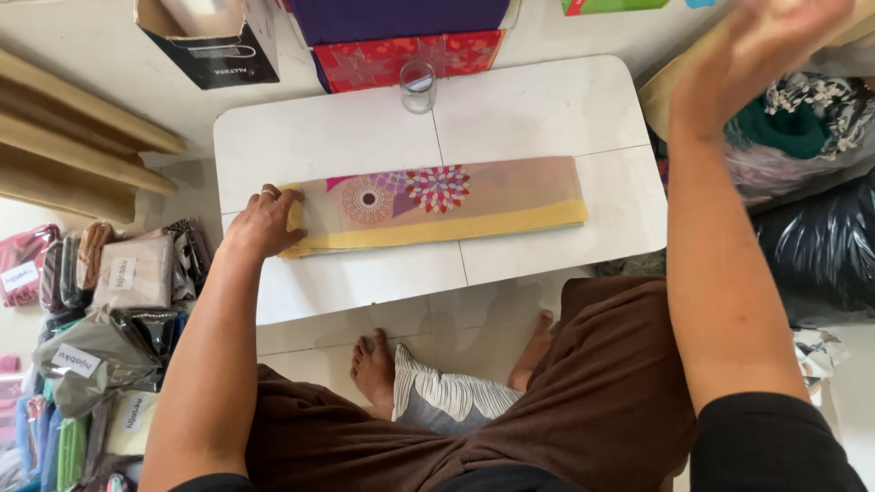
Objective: The person folds a patterned cloth on a white table using a blue rolling tool to smooth it. They then place the folded cloth into a clear plastic bag, seal it, and attach a label to the package.
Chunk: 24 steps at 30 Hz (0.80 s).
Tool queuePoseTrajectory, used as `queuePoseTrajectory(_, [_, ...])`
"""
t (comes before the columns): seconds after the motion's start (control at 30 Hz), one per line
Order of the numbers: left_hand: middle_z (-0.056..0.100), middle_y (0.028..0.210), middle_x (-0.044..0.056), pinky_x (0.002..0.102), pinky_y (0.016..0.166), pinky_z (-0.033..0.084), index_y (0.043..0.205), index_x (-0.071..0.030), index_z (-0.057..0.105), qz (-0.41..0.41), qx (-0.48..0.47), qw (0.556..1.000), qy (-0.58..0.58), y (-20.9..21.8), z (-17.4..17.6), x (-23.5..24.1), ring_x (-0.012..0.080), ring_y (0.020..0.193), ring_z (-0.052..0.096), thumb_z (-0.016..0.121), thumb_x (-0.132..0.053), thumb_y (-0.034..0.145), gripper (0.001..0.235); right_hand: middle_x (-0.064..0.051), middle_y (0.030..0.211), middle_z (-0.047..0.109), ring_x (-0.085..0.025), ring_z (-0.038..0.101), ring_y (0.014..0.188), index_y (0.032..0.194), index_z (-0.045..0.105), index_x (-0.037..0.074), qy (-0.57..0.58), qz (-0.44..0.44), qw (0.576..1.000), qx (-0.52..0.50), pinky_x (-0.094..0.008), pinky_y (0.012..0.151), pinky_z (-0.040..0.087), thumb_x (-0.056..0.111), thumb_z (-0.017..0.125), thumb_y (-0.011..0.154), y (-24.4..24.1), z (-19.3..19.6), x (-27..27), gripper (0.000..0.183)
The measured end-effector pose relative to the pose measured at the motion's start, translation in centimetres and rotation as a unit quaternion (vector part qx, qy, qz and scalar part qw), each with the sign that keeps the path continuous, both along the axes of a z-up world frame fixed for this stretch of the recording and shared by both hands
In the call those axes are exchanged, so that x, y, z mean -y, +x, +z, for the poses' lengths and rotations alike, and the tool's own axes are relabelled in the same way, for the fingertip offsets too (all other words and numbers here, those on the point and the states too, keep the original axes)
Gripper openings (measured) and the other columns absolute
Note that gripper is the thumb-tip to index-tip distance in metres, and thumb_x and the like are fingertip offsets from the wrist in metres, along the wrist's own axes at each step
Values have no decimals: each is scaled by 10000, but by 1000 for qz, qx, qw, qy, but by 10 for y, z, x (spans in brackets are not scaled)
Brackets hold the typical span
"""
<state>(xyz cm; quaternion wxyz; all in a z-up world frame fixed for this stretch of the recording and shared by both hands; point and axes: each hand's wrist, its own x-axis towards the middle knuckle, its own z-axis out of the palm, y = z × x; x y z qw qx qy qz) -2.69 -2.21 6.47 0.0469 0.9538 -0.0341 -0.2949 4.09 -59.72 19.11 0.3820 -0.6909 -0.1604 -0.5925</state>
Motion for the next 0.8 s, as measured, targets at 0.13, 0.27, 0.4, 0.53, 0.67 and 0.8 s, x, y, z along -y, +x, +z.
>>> queuePoseTrajectory(0.13, [398,1459,159,582,998,525,1519,-226,375,-5,6,1000,-9,-5,-6,-2,349,1336,436,685,-334,910,691,-93,977,507,-262,575,860,1234,437,85,90,-225,965,-103,-407,810,505,529,455,1099,-20,-127,58,464])
queuePoseTrajectory(0.27, [441,1450,181,571,1029,509,1515,-205,415,-28,72,997,8,-10,-37,-13,377,1326,493,719,-365,895,709,-282,1120,691,-466,681,885,1232,652,-1,-185,-123,693,-685,-547,782,509,572,473,1067,-13,-217,70,623])
queuePoseTrajectory(0.4, [448,1451,165,591,1086,432,1520,-175,454,-51,185,981,-15,-17,-40,-2,376,1387,456,708,-408,904,705,-347,1439,500,-564,585,1221,1437,541,-104,-225,-122,531,-808,-613,991,502,699,481,976,-58,-159,-14,928])
queuePoseTrajectory(0.53, [453,1440,153,581,1049,466,1517,-170,440,-60,230,970,-58,-23,-41,29,374,1328,495,751,-368,856,758,-332,1341,511,-524,591,1217,1369,520,-146,-224,-130,577,-775,-566,984,531,557,598,963,-70,-174,-35,815])
queuePoseTrajectory(0.67, [432,1458,298,639,1063,435,1512,-33,406,-7,270,924,-270,-29,-26,95,510,1317,488,712,-198,908,697,-281,1164,602,-519,643,1097,1257,618,-97,-139,-107,647,-742,-578,867,564,402,729,872,-59,-206,-33,639])
queuePoseTrajectory(0.8, [304,1557,408,630,1215,275,1555,97,278,52,263,813,-517,-37,7,194,582,1446,320,529,-111,1000,643,-215,1085,710,-439,690,1047,1211,677,11,-56,-39,699,-712,-512,823,584,440,814,852,-46,-221,-21,576])
